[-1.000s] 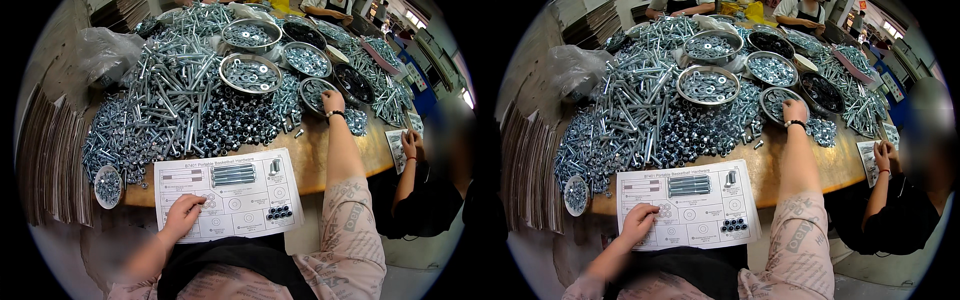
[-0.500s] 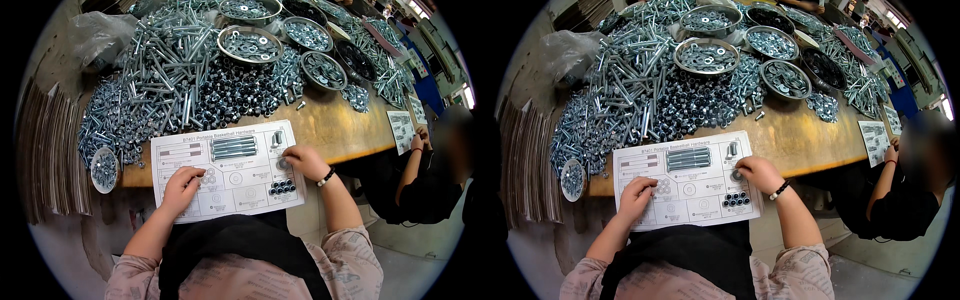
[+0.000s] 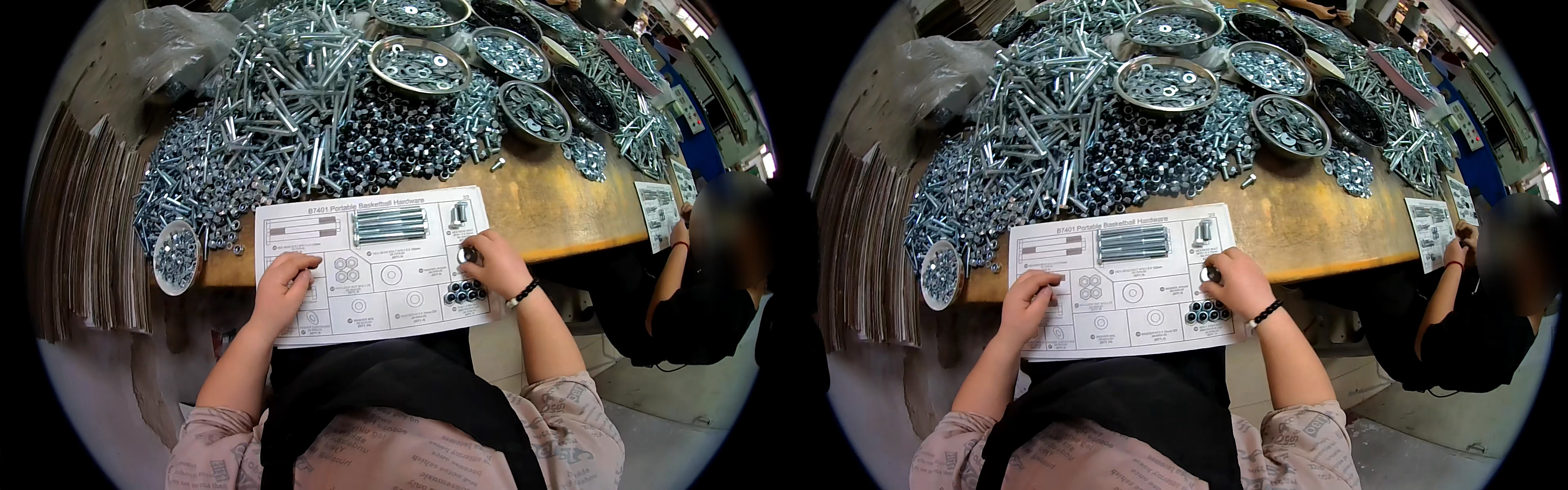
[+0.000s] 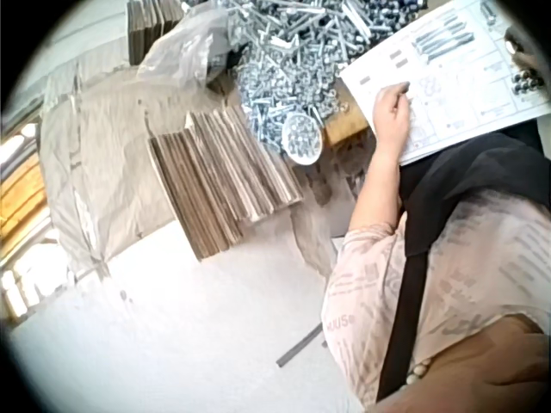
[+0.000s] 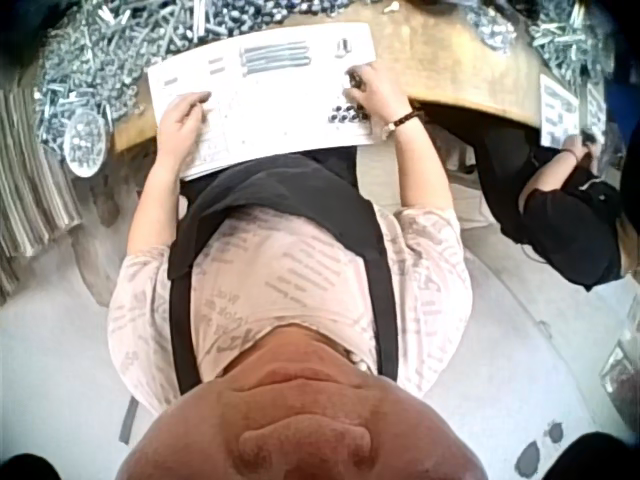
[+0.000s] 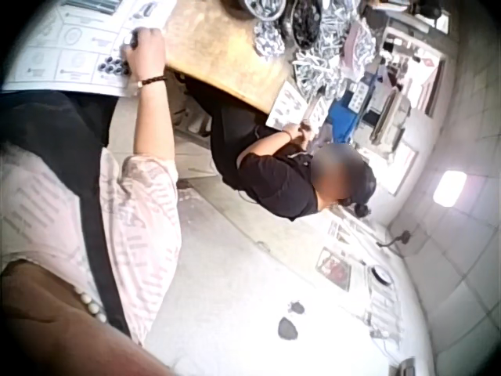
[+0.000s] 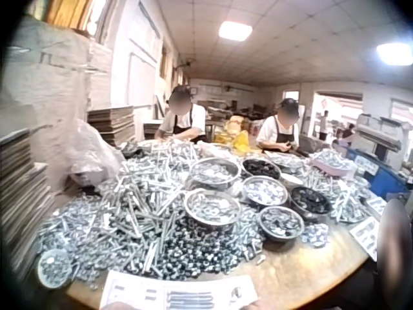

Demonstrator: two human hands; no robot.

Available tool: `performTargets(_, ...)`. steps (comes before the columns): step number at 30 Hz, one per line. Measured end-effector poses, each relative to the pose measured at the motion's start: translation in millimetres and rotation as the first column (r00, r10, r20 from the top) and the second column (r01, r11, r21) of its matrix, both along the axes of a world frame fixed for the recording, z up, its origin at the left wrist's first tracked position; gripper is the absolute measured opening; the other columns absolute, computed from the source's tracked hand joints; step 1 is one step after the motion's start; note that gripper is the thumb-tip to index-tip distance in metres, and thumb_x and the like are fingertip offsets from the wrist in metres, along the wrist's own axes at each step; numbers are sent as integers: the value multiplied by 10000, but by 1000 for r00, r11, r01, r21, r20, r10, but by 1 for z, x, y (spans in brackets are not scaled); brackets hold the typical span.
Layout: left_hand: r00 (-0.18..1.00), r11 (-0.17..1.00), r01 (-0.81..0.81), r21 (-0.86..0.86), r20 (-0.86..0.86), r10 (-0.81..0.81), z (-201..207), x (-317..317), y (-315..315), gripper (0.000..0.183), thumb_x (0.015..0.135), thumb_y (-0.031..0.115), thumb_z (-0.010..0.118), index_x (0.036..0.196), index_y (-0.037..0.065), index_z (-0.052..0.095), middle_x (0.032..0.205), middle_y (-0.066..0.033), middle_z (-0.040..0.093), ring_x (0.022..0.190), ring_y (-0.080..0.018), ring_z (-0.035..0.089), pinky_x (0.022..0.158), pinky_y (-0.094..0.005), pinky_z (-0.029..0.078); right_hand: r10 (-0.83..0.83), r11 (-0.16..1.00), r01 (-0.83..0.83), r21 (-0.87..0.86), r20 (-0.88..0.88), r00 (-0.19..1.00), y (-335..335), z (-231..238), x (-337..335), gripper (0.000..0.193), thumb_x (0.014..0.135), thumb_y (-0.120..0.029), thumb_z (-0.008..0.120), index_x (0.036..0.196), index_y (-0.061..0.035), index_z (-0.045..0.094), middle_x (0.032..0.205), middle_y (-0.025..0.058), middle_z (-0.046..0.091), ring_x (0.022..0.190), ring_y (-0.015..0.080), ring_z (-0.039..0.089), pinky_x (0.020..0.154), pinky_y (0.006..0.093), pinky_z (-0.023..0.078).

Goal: The person sorts metal fasteners from a large pile on a table and places them onto a printed layout sheet. They pick bolts, nuts, and washers from the bulk pile and arrange them in designated spots on the sheet, occasionally adjusting the sheet or reaching into bowls of sorted parts.

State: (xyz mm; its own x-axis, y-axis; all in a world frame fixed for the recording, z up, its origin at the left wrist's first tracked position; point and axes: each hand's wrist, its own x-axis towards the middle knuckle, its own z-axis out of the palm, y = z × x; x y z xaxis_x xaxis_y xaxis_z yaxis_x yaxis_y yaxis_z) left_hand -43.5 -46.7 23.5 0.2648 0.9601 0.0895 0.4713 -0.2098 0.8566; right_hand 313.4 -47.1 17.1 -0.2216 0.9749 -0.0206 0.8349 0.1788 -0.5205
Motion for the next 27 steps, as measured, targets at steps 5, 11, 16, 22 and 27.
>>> performTargets(5, 983, 983, -169, 79, -56, 173, -1, -29, 10, 226, 768, -5, 493, 968, -7, 598, 902, -93, 561, 793, -190, 538, 716, -264, 428, -190, 977, 179, -112, -90, 978, 19, 9, 2, 477, 655, -221, 718, 1066, -49, 549, 959, 146, 544, 809, 276, 558, 711, 358, 457)
performTargets(11, 957, 956, -292, 40, 16, 291, -11, -52, 3, 239, 769, -18, 479, 982, -15, 587, 933, -91, 556, 795, -160, 541, 709, -248, 431, -98, 994, 96, 44, 46, 994, 56, 13, -17, 525, 629, -240, 738, 1092, -87, 543, 1105, 181, 477, 953, 331, 526, 815, 365, 447)
performTargets(16, 949, 947, -297, 119, -73, 307, -13, -65, 1, 228, 767, 6, 492, 967, -11, 599, 918, -110, 564, 812, -207, 557, 721, -277, 442, 85, 996, -87, 27, 74, 994, 69, 0, -9, 390, 637, -201, 728, 977, -71, 587, 1047, 172, 499, 939, 336, 519, 782, 371, 448)
performTargets(22, 946, 944, -316, 95, -43, 321, -13, -72, 8, 237, 786, 40, 499, 1003, 5, 591, 898, -111, 564, 803, -208, 551, 700, -277, 434, 140, 984, -145, 102, 47, 989, 68, -1, -6, 405, 627, -148, 732, 991, -53, 581, 1067, 145, 496, 890, 288, 532, 752, 338, 461)
performTargets(27, 877, 866, -397, 305, -151, 456, 7, -117, 48, 319, 754, 36, 546, 1073, 39, 551, 882, -90, 556, 696, -181, 533, 636, -282, 439, -37, 989, 61, 132, -173, 984, 65, 13, -15, 386, 657, -63, 682, 1024, -29, 566, 1053, 82, 494, 678, 141, 498, 613, 248, 442)
